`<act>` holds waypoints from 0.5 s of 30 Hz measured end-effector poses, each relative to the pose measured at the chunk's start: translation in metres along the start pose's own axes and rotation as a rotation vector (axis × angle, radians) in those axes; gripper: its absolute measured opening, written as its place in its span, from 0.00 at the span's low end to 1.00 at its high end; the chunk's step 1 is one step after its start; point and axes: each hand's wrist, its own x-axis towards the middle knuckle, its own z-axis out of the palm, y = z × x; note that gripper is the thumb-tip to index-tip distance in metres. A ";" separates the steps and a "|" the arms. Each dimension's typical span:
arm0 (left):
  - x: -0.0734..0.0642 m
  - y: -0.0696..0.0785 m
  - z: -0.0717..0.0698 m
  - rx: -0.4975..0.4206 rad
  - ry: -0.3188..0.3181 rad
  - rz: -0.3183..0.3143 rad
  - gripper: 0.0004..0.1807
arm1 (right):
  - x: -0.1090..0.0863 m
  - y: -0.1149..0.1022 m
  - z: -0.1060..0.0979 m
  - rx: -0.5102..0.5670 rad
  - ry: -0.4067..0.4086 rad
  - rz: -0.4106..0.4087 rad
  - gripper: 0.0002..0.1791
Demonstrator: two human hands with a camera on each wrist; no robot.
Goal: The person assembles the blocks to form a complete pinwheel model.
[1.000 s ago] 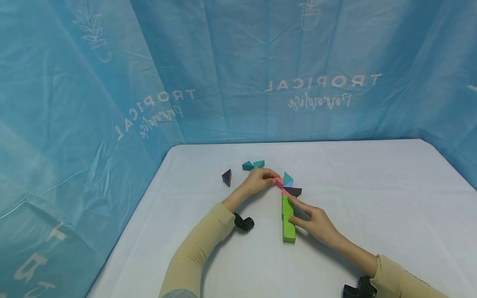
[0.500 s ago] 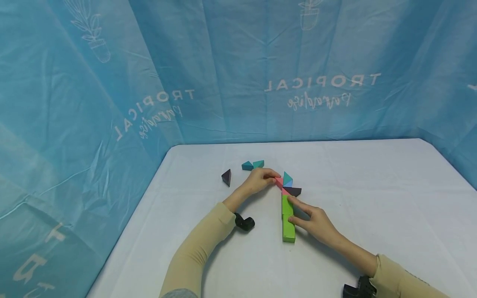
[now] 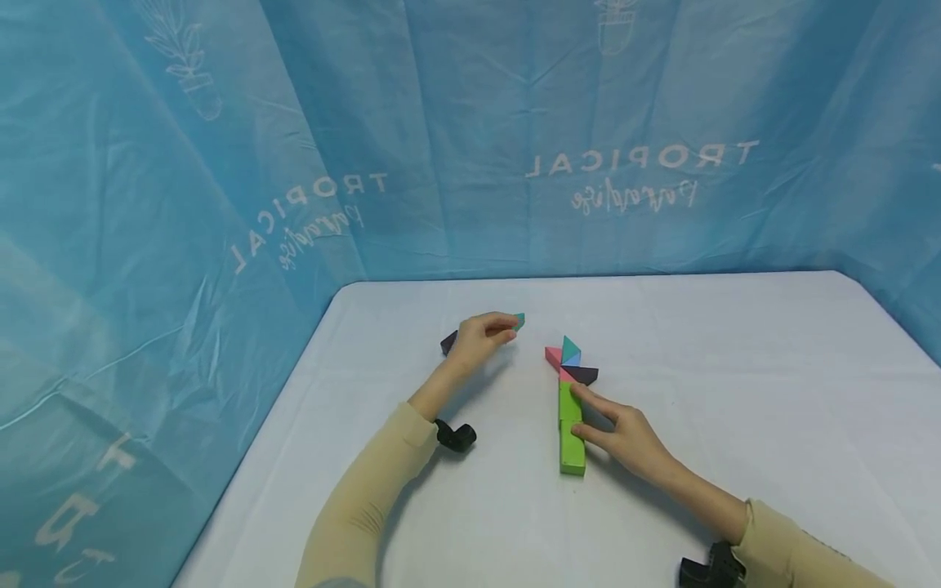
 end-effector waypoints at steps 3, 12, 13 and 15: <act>-0.005 -0.004 -0.017 -0.030 0.106 0.008 0.15 | 0.001 0.000 0.000 0.005 0.002 -0.001 0.36; -0.029 -0.023 -0.048 -0.032 0.325 -0.028 0.25 | 0.001 -0.002 0.000 0.012 -0.010 0.021 0.36; -0.032 -0.025 -0.048 -0.024 0.322 -0.051 0.27 | 0.001 -0.002 0.001 0.011 -0.010 0.024 0.36; -0.039 -0.029 -0.047 0.004 0.304 -0.101 0.31 | 0.000 -0.003 0.001 0.009 -0.007 0.028 0.36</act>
